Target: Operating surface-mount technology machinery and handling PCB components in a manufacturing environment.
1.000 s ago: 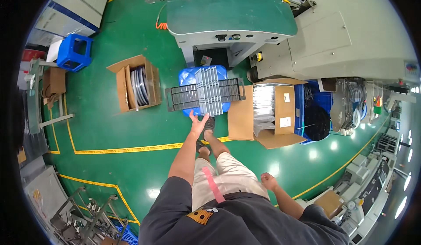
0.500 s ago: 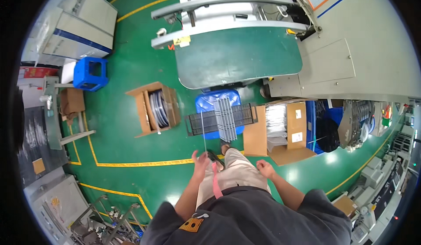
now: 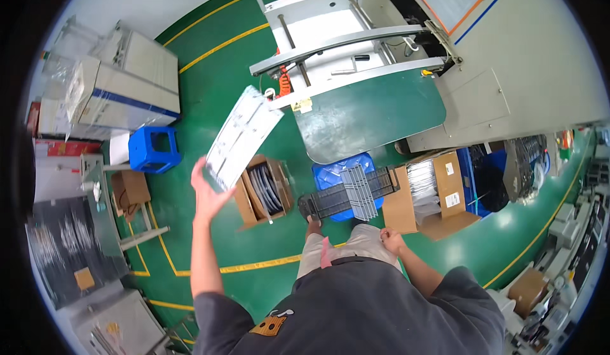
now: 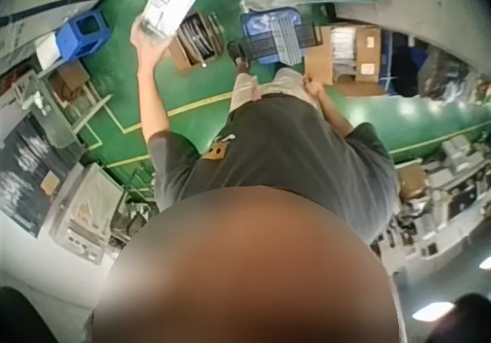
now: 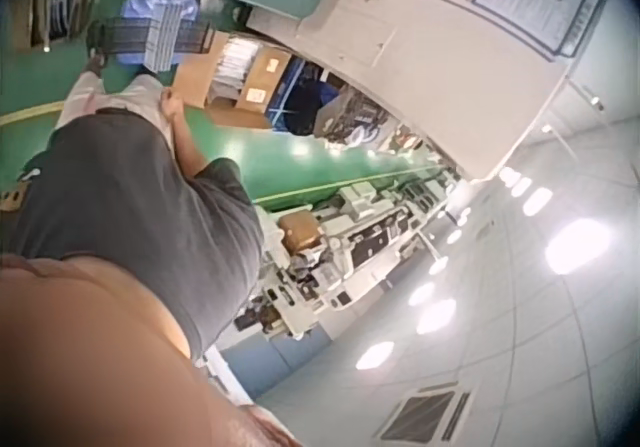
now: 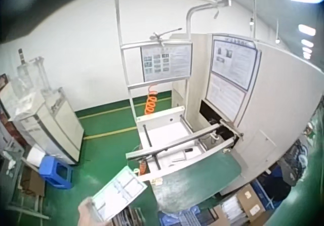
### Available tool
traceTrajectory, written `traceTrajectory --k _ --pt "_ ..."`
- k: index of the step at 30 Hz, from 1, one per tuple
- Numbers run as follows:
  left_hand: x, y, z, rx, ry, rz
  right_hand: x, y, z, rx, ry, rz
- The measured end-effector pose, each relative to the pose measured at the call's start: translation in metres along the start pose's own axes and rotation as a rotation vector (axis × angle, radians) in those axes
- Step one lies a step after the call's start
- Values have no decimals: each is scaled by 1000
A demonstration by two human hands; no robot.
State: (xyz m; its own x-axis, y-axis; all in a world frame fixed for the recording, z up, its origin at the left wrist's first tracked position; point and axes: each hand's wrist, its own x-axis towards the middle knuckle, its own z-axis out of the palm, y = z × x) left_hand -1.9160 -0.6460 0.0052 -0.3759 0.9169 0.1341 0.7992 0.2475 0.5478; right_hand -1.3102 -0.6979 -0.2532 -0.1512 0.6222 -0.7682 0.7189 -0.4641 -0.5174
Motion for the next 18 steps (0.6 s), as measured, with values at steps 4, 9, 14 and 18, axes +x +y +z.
traceTrajectory --k 4,9,14,18 --pt "122 -25 13 67 -73 244 -32 -30 38 141 54 28" --pt "198 -30 41 59 -224 357 -73 -57 80 102 161 106" --pt "225 -33 53 48 -295 378 -88 -71 103 193 211 230" --pt "234 -30 59 48 -326 386 -92 -82 115 240 247 253"
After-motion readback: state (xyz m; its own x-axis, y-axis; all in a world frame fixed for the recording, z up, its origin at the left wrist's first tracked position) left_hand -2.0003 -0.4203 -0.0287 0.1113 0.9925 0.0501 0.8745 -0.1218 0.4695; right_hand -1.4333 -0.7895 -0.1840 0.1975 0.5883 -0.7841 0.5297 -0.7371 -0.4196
